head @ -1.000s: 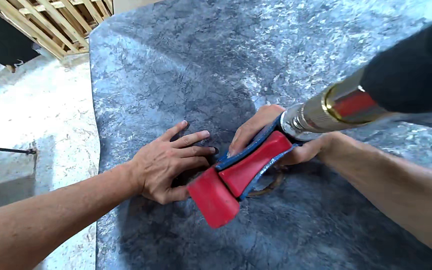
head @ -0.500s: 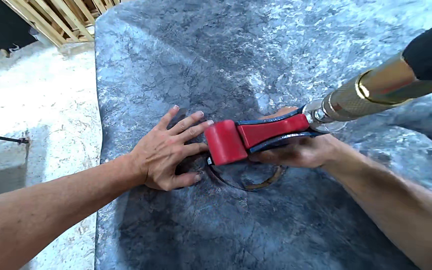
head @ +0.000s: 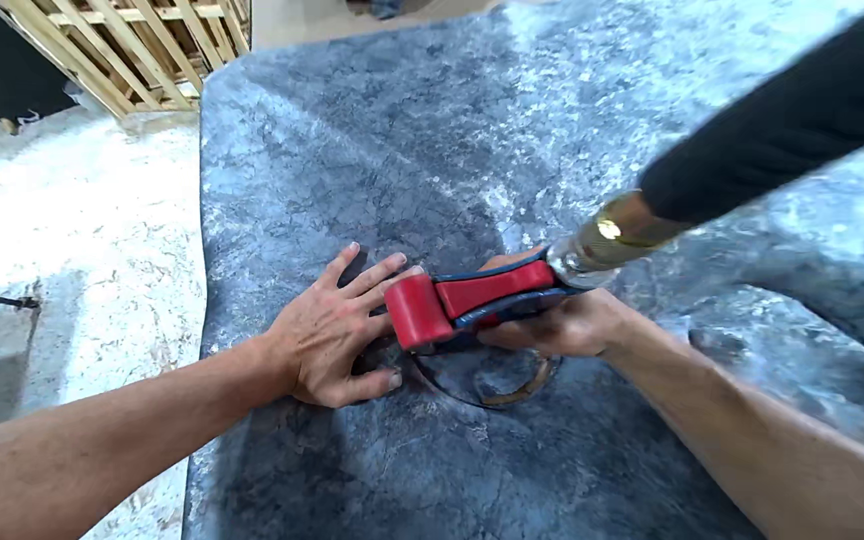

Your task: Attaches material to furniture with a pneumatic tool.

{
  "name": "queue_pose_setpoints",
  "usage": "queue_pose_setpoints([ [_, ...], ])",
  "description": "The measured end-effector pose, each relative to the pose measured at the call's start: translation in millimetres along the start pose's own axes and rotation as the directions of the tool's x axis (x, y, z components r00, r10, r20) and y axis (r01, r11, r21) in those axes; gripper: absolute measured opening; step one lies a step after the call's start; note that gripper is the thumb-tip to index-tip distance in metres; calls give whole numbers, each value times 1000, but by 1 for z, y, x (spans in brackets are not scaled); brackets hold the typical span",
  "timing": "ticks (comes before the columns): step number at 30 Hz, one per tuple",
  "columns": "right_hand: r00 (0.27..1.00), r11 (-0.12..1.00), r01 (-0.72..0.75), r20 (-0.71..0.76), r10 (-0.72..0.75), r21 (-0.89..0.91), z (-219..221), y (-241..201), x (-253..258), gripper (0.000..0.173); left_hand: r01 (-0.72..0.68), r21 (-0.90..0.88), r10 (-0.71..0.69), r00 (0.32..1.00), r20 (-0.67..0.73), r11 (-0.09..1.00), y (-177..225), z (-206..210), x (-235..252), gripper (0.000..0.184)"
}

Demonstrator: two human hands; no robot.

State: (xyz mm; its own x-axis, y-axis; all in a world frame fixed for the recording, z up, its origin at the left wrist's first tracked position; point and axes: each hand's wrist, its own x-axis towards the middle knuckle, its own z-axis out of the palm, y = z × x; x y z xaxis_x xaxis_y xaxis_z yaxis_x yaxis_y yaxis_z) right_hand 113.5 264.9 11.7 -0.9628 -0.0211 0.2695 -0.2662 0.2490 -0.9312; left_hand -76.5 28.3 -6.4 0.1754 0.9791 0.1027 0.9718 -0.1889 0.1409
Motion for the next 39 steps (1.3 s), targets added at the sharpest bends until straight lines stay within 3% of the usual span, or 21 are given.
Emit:
queue_pose_setpoints([
  [4, 992, 996, -60, -106, 67, 70, -1, -6, -18, 36, -64, 8, 64, 976, -208, 998, 0, -6, -10, 63],
  [6, 975, 991, -95, -191, 110, 89, 2, -6, -29, 34, -123, -10, 114, 946, -302, 992, 2, -9, -25, 38],
  [8, 957, 984, -139, -240, 163, 113, 2, -9, -33, 34, -201, -35, 185, 949, -256, 979, 3, -12, -38, 30],
  [12, 945, 975, -198, -245, 217, 101, 1, -8, -34, 39, -227, -31, 228, 972, 55, 973, -14, -19, -37, 57],
  [16, 953, 991, -133, -274, 132, 12, 3, -12, -37, 36, -274, -1, 271, 951, 151, 962, -32, -30, -5, 60],
  [19, 945, 990, -143, -300, 130, -21, 15, -11, -40, 39, -328, -26, 327, 932, 154, 944, -40, -30, 11, 62],
  [22, 965, 995, -76, -255, 57, -63, 17, -9, -29, 22, -337, -41, 340, 933, 119, 940, -46, -26, 20, 63],
  [25, 963, 994, -112, -249, 107, -4, 19, -8, -19, 18, -325, -24, 325, 938, 122, 945, -51, -20, 21, 63],
  [30, 966, 989, -147, -218, 138, -27, 21, -8, -18, 18, -293, -57, 296, 953, 63, 954, -46, -14, 16, 71],
  [39, 965, 984, -157, -197, 172, 89, 15, -5, -5, 30, -281, -86, 290, 949, 122, 956, -54, -6, 16, 75],
])
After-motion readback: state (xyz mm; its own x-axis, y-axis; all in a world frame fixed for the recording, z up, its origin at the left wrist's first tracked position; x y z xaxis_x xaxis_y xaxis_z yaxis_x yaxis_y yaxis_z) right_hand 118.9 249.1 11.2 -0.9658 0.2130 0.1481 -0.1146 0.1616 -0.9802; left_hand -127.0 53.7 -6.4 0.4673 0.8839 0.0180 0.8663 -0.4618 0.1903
